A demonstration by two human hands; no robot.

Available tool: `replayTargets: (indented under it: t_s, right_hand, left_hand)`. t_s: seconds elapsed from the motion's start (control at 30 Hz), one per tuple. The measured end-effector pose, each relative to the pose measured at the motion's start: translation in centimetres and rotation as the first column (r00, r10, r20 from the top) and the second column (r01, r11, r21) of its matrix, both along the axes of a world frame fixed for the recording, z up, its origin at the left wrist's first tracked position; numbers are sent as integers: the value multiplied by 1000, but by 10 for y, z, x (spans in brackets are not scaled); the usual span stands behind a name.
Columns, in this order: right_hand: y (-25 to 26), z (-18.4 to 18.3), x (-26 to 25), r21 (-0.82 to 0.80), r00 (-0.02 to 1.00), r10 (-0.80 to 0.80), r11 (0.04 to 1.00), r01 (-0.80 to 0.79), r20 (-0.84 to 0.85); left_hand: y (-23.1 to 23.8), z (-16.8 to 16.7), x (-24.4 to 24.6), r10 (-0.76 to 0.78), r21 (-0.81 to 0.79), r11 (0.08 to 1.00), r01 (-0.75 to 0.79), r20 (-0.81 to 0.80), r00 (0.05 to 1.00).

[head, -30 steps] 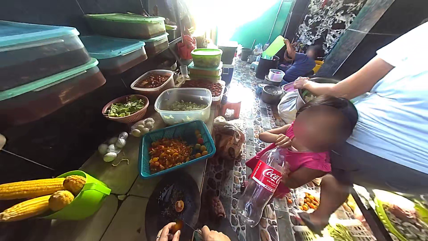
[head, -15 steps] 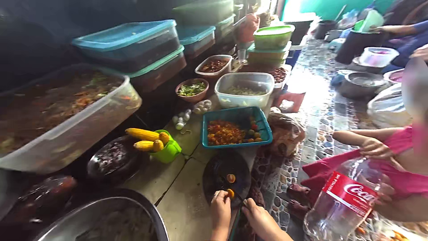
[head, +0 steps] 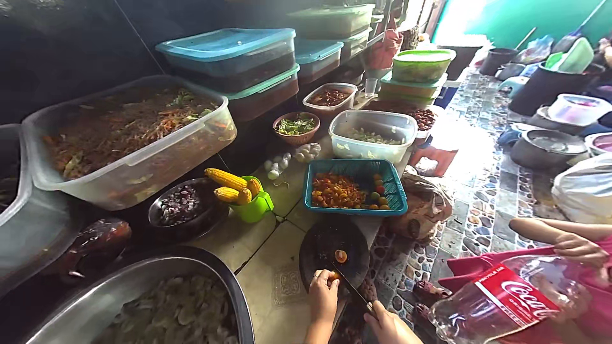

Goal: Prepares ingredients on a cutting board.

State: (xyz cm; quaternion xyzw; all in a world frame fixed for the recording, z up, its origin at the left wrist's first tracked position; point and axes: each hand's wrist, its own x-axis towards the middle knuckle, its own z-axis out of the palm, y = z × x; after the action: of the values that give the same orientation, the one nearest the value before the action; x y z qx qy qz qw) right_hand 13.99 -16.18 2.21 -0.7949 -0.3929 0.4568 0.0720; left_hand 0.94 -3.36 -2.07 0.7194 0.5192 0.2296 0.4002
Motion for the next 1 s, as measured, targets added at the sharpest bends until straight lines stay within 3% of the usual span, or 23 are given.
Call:
replayTargets:
  t_s: [0.13,0.37,0.53,0.67,0.77,1.0]
  right_hand:
    - [21,10,-3,56,999,-36,998,35,10]
    - [47,5,-14,39,1000,-1,999,1,12]
    - [28,0,-16,36,1000,3,999,-4,18]
    - [0,-6,-12,12,999,44,999,-44,10]
    - [-5,9,-1,-57,997,65,996,-67,-33]
    - [-5,11,23,-82,998,-29,996,24,-62]
  left_hand:
    - [0,-1,-2,52,-72,996,-47,69,996]
    - [1,2,-1,48,-76,996,-48,-4,999]
    - [0,0,0,50,-27,998,-50,15,999]
    - [3,1,1,72,-111,991,-68,32,997]
    - [9,0,3,92,-176,981,-84,38,995]
    - [16,19,0,-82,-279,959,53,-94,992]
